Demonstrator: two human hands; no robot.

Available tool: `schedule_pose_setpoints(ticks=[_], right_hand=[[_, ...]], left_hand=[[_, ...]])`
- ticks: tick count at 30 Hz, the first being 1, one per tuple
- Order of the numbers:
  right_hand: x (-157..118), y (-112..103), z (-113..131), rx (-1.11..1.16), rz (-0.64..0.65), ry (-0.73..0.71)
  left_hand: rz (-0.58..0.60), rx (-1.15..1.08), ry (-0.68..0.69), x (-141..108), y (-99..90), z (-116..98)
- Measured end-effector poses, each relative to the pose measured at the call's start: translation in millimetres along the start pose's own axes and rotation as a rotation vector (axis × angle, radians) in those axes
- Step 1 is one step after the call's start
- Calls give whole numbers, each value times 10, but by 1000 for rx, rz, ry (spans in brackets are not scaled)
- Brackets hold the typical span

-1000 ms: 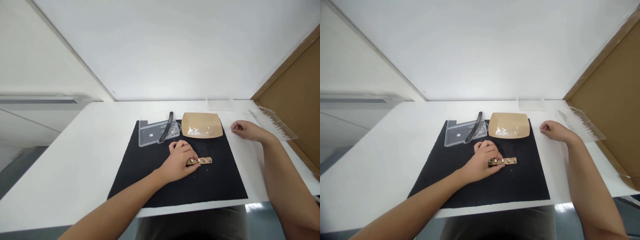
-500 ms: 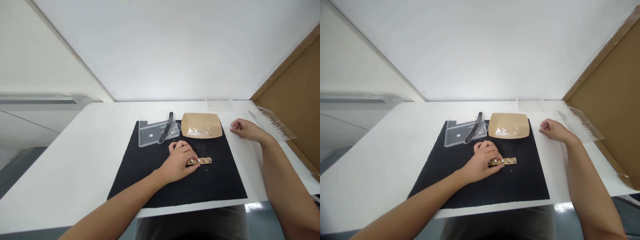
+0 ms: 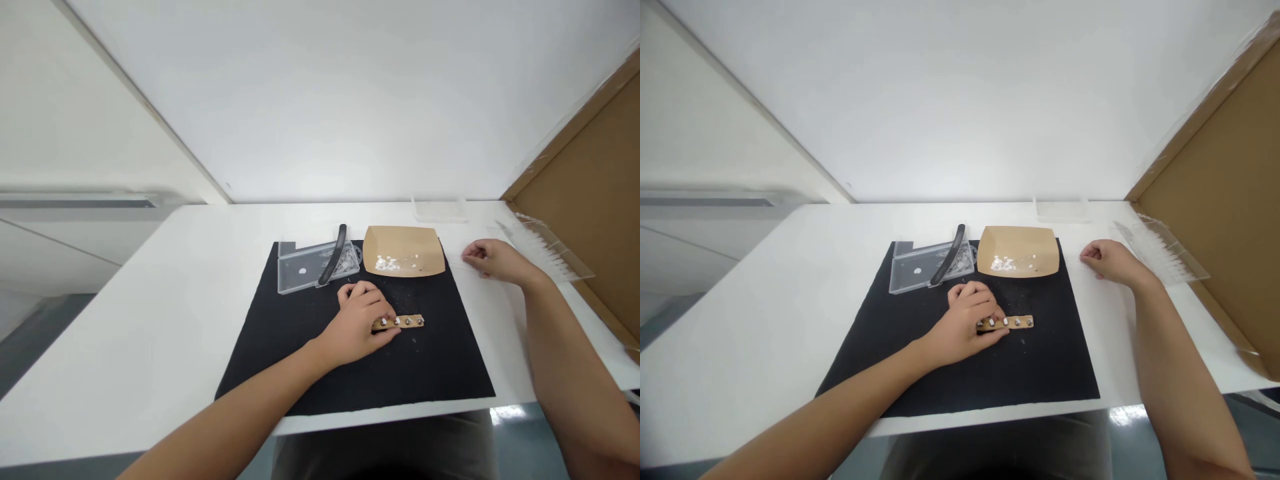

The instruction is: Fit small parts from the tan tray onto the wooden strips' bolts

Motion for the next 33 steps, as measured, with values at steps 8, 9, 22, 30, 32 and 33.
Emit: schedule_pose_setpoints(ticks=[8,9,22,30,32,33], right_hand=[[21,30,-49,22,-84,-9],[19,29,-43,8,-96,-14],[12,19,63,-91,-89,20],[-90,-131,74,-20,-123,5],[-134,-173,120,42,-130,2],[-162,-190,158,87,-133,-2]], left_hand=[[-14,3,25,5,9,15],[-17,3,28,4,10,18],[-15,-3,27,3,7,18],[-6,4,7,-3,5,15],[-13,13,11,-1,3,12],[-19,16,17,-1,1,9]])
Point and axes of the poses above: each hand's wrist, its own x-axis towards the middle knuckle, its own y-axis out of the palm, z = x × y, the point moved 1 cm from there along x, towards the middle knuckle, and after that the axes turned 10 degrees about -x, right-handed, at the moved point
